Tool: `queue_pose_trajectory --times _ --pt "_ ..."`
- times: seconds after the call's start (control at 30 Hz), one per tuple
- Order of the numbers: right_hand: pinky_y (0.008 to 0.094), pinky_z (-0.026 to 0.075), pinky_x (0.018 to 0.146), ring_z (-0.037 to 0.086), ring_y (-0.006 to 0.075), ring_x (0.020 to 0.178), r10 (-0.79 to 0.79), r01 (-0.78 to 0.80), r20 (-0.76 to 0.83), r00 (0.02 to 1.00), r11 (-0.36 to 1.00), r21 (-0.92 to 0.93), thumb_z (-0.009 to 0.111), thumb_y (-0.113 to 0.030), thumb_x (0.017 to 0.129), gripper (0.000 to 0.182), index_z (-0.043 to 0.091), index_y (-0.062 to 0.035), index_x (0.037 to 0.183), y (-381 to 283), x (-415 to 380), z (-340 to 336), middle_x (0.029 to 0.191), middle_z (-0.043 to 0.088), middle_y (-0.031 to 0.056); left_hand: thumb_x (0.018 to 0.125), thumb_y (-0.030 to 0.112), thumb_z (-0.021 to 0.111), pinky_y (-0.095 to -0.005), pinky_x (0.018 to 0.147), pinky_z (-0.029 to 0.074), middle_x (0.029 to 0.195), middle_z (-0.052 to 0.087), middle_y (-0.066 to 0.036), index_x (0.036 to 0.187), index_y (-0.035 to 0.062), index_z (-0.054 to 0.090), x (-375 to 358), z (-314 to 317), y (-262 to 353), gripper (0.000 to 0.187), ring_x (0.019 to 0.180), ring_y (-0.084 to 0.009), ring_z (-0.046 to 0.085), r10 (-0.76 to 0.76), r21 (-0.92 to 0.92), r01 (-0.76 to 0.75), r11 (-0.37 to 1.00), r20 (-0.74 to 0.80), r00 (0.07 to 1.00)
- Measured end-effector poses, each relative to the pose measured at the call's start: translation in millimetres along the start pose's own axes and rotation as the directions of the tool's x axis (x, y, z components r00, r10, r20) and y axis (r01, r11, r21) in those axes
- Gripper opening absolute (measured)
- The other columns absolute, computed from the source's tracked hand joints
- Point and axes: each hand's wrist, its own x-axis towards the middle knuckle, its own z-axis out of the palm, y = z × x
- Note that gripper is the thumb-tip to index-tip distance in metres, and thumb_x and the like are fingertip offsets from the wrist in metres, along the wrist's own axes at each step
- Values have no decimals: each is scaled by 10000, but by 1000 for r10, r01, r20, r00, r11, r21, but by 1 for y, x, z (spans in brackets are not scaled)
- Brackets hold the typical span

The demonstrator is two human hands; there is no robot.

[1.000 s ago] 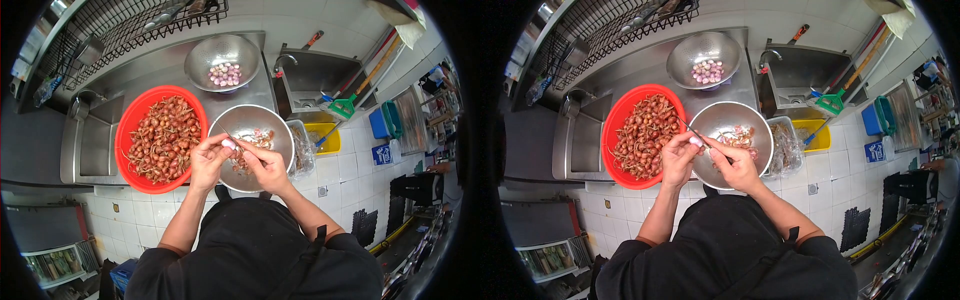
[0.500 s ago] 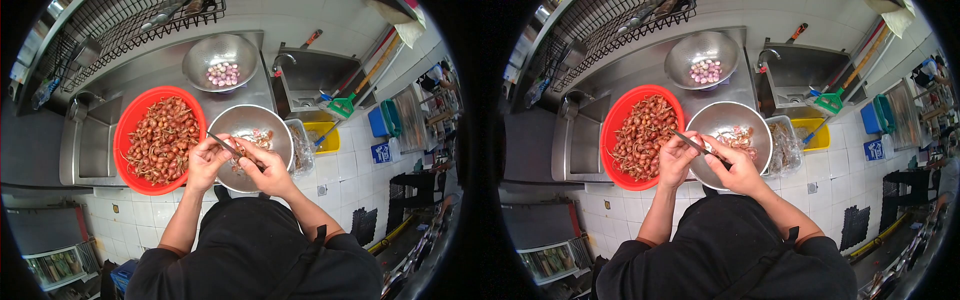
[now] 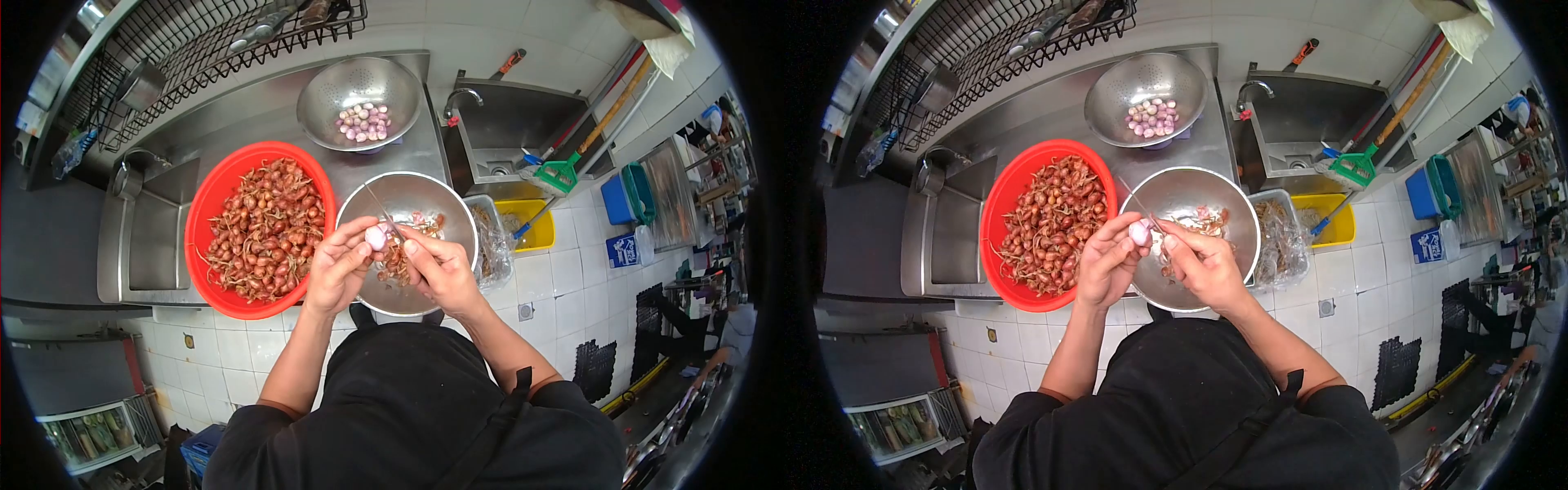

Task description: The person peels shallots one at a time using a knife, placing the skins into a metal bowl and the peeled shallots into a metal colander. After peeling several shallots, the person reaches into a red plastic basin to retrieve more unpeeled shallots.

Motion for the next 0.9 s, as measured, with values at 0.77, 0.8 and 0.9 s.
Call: queue_pose_trajectory --times 0.77,0.8,0.9 --pt "288 431 994 574 145 1154 -425 430 77 902 867 -252 556 -73 976 407 510 51 1361 11 -5 19 1264 631 139 895 -33 660 -304 879 541 1123 641 -118 1160 -9 582 -4 16 -16 278 987 -168 653 178 -11 -184 983 -210 961" --pt "292 437 988 588 148 1136 -442 444 72 894 850 -284 559 -73 973 377 543 51 1329 14 -4 16 1237 648 138 897 -37 653 -304 878 542 1119 645 -120 1169 -16 578 -5 15 -17 282 981 -168 654 200 12 -202 979 -185 962" --pt "287 463 952 614 140 1073 -435 429 39 899 861 -275 565 -79 972 334 591 49 1279 12 -4 14 1169 677 122 901 -45 643 -306 879 545 1124 649 -130 1197 -29 567 -5 12 -17 306 979 -170 658 214 38 -211 977 -128 968"
